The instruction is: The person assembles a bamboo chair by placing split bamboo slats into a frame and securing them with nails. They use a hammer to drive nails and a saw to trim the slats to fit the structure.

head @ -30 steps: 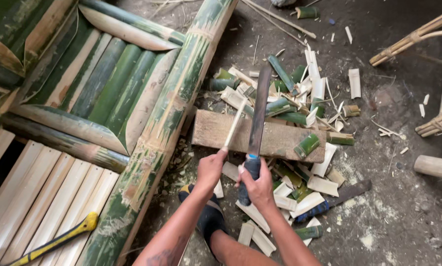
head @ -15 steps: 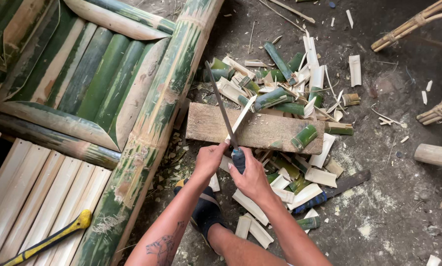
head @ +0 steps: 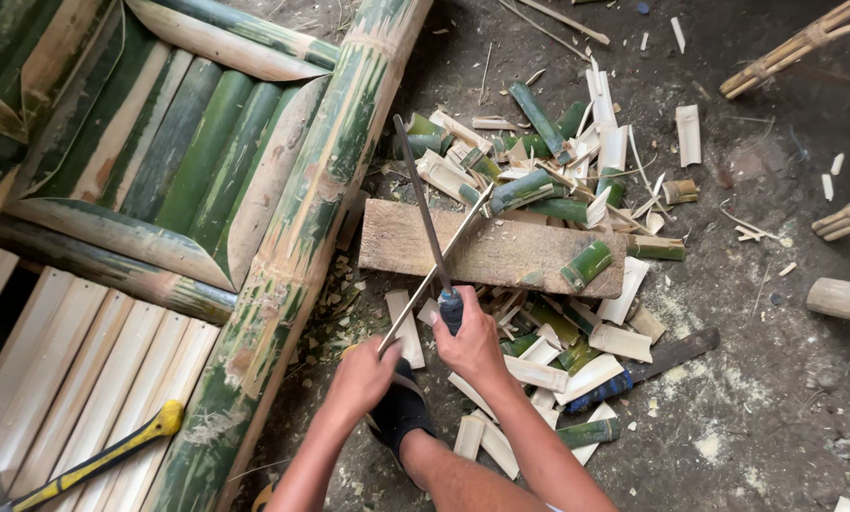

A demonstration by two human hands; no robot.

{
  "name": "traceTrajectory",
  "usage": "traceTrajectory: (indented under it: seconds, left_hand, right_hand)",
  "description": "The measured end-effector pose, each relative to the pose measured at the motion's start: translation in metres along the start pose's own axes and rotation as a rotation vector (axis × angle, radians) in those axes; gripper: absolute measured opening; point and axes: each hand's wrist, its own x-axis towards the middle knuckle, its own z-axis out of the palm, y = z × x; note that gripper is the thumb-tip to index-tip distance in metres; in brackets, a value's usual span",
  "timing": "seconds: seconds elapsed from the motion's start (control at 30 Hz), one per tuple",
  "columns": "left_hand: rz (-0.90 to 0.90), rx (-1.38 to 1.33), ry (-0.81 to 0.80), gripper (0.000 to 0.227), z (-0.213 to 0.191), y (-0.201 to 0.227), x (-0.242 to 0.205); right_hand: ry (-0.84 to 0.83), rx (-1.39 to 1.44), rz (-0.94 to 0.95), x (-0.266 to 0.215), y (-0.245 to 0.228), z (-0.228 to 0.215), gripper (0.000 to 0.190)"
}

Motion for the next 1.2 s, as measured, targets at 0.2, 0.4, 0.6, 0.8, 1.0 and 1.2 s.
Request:
traceTrajectory:
  seconds: [0.2,0.4,0.6,0.8,1.0,1.2]
  left_hand:
    - [-0.032,0.110,0.156,0.024,0.002,0.019,-0.041]
    - [-0.053,0.175,0.212,0.024,0.024,0.006,-0.023]
    - [-0.064,0.162,0.202,0.028,0.022,0.007,-0.027]
    - [0.402,0.019,0.554,0.019,0.031,-0.016,-0.055]
    - [0.035,0.203,0.313,0.015,0.036,-0.031,0.008]
    - [0.386,0.038,0.553,0.013,0.037,-0.035,-0.022]
  right_hand:
    - [0.123,0.031,-0.076,-0.007,-0.021,-0.017,0.034]
    - [0.146,-0.037,-0.107,0.010,0.000,-0.001,0.030]
    - [0.044,-0.047,-0.058,0.005,-0.003,-0.006,0.032]
    - [0.231,0.036,-0.254,-0.024,0.003,-0.016,0.033]
    - [0.021,-0.088,-0.051,0.029,0.002,0.018,0.034]
    - [0.259,0.016,-0.222,-0.011,0.006,-0.006,0.030]
